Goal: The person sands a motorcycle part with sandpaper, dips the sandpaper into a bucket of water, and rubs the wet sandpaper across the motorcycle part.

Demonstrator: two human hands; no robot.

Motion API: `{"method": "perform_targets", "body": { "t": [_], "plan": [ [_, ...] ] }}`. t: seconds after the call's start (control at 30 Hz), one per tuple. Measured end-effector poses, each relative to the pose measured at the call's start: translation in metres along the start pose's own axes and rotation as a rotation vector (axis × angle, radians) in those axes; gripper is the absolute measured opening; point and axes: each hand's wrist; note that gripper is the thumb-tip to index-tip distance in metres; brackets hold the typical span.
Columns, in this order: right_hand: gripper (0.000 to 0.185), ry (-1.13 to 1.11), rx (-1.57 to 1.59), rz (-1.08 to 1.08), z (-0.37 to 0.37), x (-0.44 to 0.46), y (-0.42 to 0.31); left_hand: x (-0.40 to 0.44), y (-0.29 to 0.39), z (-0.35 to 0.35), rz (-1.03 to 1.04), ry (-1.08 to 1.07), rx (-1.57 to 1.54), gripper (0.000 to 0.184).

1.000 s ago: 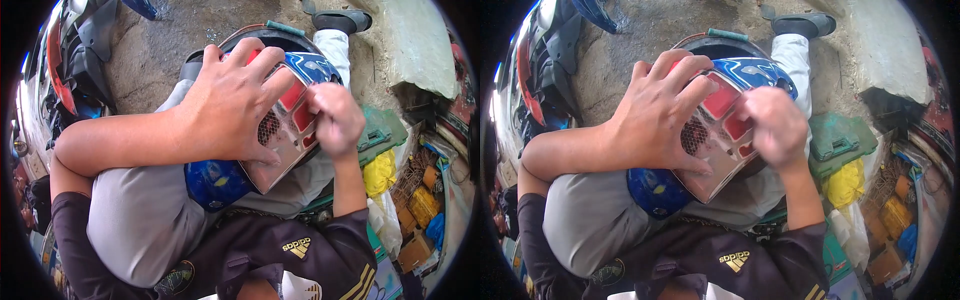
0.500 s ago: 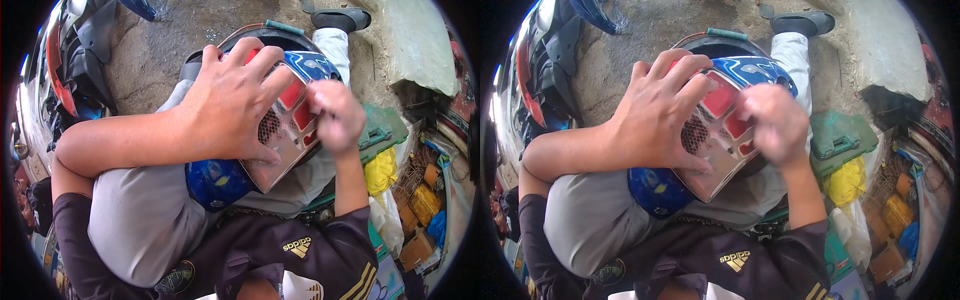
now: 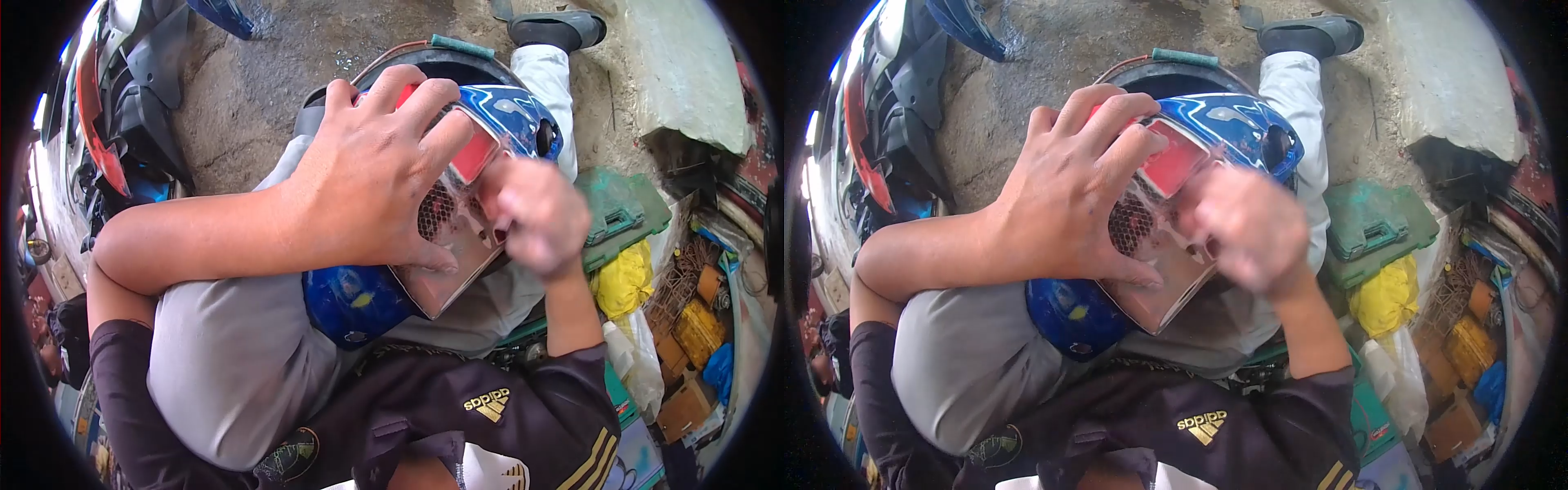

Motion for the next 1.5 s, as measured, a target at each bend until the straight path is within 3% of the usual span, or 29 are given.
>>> {"method": "perform_targets", "body": {
  "t": [0.07, 0.1, 0.13, 0.2, 0.33, 0.37, 0.47, 0.5, 0.6, 0.73, 0.87, 0.93, 1.03, 1.07, 1.1, 1.13, 1.2, 1.23, 1.27, 1.33, 1.5],
  "plan": [
    [0.037, 0.059, 0.041, 0.122, -0.002, 0.001, 0.032, 0.0, 0.003, -0.001, -0.012, -0.003, -0.004, 0.111],
    [0.026, 0.051, -0.099, 0.024, 0.001, 0.002, 0.019, 0.001, 0.003, 0.0, -0.011, 0.002, -0.01, 0.111],
    [0.018, -0.078, -0.006, 0.019, -0.006, 0.007, -0.008, 0.0, 0.001, 0.0, -0.012, 0.006, -0.012, 0.111],
    [0.019, -0.127, 0.083, -0.046, 0.0, 0.012, -0.044, -0.001, 0.001, 0.0, -0.013, 0.002, -0.013, 0.11],
    [0.025, 0.074, 0.045, 0.149, 0.001, 0.006, 0.032, -0.001, 0.003, -0.001, -0.009, -0.009, -0.014, 0.111],
    [0.025, 0.076, -0.078, 0.039, 0.004, 0.005, 0.023, 0.0, 0.003, -0.002, -0.014, -0.013, -0.014, 0.111],
    [0.036, -0.111, 0.134, -0.025, 0.003, 0.013, -0.041, -0.002, 0.001, 0.0, -0.017, 0.01, -0.037, 0.112],
    [0.04, -0.116, 0.16, -0.014, 0.001, 0.007, -0.034, -0.002, 0.0, 0.0, -0.014, 0.0, -0.031, 0.112],
    [0.034, 0.069, 0.015, 0.128, 0.002, 0.011, 0.023, -0.002, 0.001, 0.0, -0.01, -0.01, -0.023, 0.112],
    [0.029, -0.119, 0.058, -0.016, -0.001, 0.019, -0.04, -0.002, -0.001, 0.0, -0.015, 0.013, -0.024, 0.111],
    [0.025, 0.085, 0.037, 0.201, 0.003, 0.011, 0.024, -0.001, 0.001, -0.001, -0.012, 0.007, -0.025, 0.108],
    [0.025, 0.028, -0.022, -0.018, 0.007, 0.018, -0.001, 0.0, 0.001, -0.002, -0.023, -0.001, -0.02, 0.108],
    [0.019, -0.106, 0.028, -0.044, 0.007, 0.013, -0.044, -0.002, -0.001, -0.001, -0.024, -0.008, -0.028, 0.108],
    [0.02, -0.02, 0.188, 0.039, 0.008, 0.011, -0.023, -0.002, -0.001, -0.001, -0.012, -0.001, -0.032, 0.109],
    [0.022, 0.066, 0.058, 0.039, 0.006, 0.014, 0.002, -0.002, -0.001, -0.001, -0.009, 0.0, -0.034, 0.109],
    [0.022, 0.112, 0.015, 0.262, 0.002, 0.01, 0.021, -0.003, -0.001, -0.001, -0.004, 0.002, -0.038, 0.109],
    [0.01, 0.488, 0.553, 0.575, 0.0, -0.009, 0.044, -0.002, -0.002, -0.003, 0.008, 0.012, -0.045, 0.109],
    [0.01, 0.644, 0.681, 0.52, -0.006, -0.01, 0.047, -0.002, -0.004, -0.003, 0.006, 0.012, -0.051, 0.109],
    [0.011, 0.66, 0.668, 0.46, -0.016, -0.019, 0.057, -0.004, -0.003, -0.003, 0.004, 0.006, -0.062, 0.109],
    [0.013, 0.775, 0.798, 0.536, -0.02, -0.02, 0.048, -0.004, -0.006, -0.004, 0.03, 0.005, -0.073, 0.111],
    [0.019, 0.828, 0.9, 0.627, 0.017, -0.012, 0.009, 0.001, -0.032, -0.016, 0.017, 0.077, -0.163, 0.122]
  ]
}}
Point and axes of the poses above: each hand's wrist, its own x-axis towards the middle knuckle, its own z-axis out of the palm, y = z × x, and after that the axes turned 3 degrees about z, right-handed
